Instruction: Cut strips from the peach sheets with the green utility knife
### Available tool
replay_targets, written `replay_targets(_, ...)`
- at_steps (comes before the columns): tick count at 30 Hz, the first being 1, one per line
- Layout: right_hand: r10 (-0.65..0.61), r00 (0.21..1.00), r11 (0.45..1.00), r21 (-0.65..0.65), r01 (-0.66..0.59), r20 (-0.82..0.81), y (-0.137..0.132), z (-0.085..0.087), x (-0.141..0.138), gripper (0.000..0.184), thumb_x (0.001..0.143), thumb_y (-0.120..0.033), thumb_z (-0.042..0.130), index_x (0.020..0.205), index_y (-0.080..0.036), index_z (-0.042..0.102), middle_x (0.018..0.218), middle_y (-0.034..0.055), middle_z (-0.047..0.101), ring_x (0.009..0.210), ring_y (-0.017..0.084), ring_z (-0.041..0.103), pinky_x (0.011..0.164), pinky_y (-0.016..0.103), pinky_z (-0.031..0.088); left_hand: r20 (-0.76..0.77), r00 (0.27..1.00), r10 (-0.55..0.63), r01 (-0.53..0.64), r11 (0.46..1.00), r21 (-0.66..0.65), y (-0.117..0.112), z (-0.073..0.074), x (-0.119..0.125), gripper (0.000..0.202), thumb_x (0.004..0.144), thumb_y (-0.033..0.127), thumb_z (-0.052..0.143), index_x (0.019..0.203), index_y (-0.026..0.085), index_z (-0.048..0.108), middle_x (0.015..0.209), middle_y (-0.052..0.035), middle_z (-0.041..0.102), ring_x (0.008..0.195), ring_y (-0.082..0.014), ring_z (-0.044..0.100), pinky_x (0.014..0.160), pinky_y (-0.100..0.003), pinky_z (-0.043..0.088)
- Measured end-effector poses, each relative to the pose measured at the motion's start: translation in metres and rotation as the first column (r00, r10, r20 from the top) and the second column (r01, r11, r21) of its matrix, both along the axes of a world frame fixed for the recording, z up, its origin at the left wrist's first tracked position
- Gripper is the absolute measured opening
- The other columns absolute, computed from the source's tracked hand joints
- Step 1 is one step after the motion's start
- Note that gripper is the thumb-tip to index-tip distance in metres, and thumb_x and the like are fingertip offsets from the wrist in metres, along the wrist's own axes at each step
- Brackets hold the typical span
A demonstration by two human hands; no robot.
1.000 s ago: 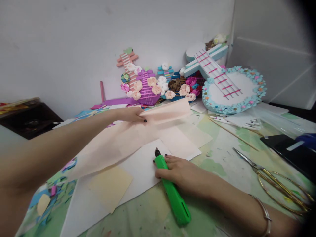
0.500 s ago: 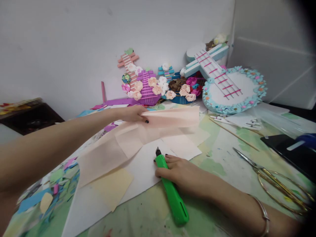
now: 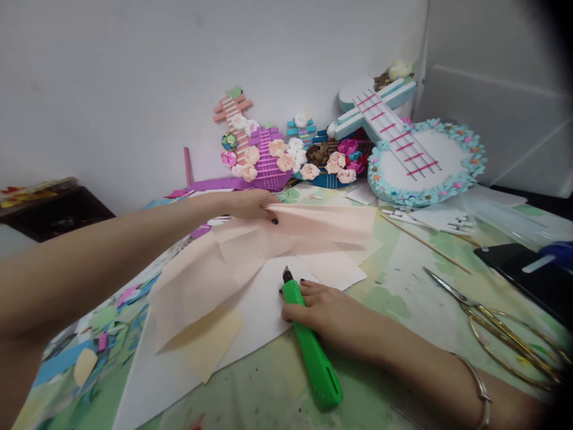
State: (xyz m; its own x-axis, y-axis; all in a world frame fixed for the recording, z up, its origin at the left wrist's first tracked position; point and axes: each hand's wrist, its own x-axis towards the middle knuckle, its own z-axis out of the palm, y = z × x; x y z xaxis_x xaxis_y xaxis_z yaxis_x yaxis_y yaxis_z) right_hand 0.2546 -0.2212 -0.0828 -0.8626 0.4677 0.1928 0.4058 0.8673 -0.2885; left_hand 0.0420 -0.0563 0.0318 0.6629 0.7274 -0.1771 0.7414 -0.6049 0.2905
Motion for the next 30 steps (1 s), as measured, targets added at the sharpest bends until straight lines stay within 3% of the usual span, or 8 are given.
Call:
replay_targets(7, -0.008, 0.999, 1.0, -0.019, 0.008, 0.036, 0.0, 0.004, 0.0, 0.022, 0.099, -0.026, 0.044, 0.102, -0.017, 0.064, 0.097, 0.0097, 0.066, 0.098, 0.023, 0.055, 0.088, 0.034, 0.039, -0.059, 0.998, -0.029, 0.028, 1.0, -0.012, 0.011, -0.001, -0.007, 0.023, 0.071, 0.042, 0.067, 0.083, 0.024, 0.071, 0.085, 0.0003, 0.072, 0.082, -0.0222, 0.064, 0.069, -0.026, 0.045)
replay_targets(17, -0.016, 0.999, 1.0, -0.002, 0.016, 0.044, -0.001, 0.004, 0.0, 0.02, 0.099, -0.025, 0.045, 0.1, -0.019, 0.064, 0.093, 0.0079, 0.065, 0.095, 0.022, 0.054, 0.084, 0.033, 0.039, -0.014, 1.0, 0.001, 0.0, 0.999, 0.034, 0.01, 0.001, -0.015, 0.03, 0.073, 0.046, 0.065, 0.088, 0.021, 0.069, 0.092, -0.001, 0.072, 0.086, -0.022, 0.064, 0.074, -0.026, 0.046)
replay_targets(24, -0.014, 0.999, 1.0, -0.028, 0.015, 0.035, -0.001, 0.004, -0.001, 0.021, 0.099, -0.026, 0.045, 0.102, -0.018, 0.064, 0.096, 0.009, 0.065, 0.099, 0.022, 0.055, 0.09, 0.035, 0.039, 0.018, 1.0, 0.009, -0.009, 1.0, 0.021, 0.012, 0.008, -0.024, 0.031, 0.074, 0.045, 0.063, 0.093, 0.022, 0.07, 0.093, -0.0011, 0.072, 0.085, -0.0223, 0.065, 0.074, -0.027, 0.047)
replay_targets(30, 0.0, 0.999, 0.999, 0.037, -0.001, 0.036, 0.0, 0.0, 0.001, 0.021, 0.099, -0.028, 0.045, 0.102, -0.018, 0.063, 0.091, 0.0078, 0.065, 0.096, 0.023, 0.055, 0.089, 0.034, 0.039, 0.015, 0.998, 0.061, -0.061, 0.998, 0.002, 0.021, 0.001, -0.038, 0.031, 0.072, 0.047, 0.065, 0.091, 0.023, 0.071, 0.091, -0.001, 0.072, 0.082, -0.0219, 0.065, 0.07, -0.026, 0.048)
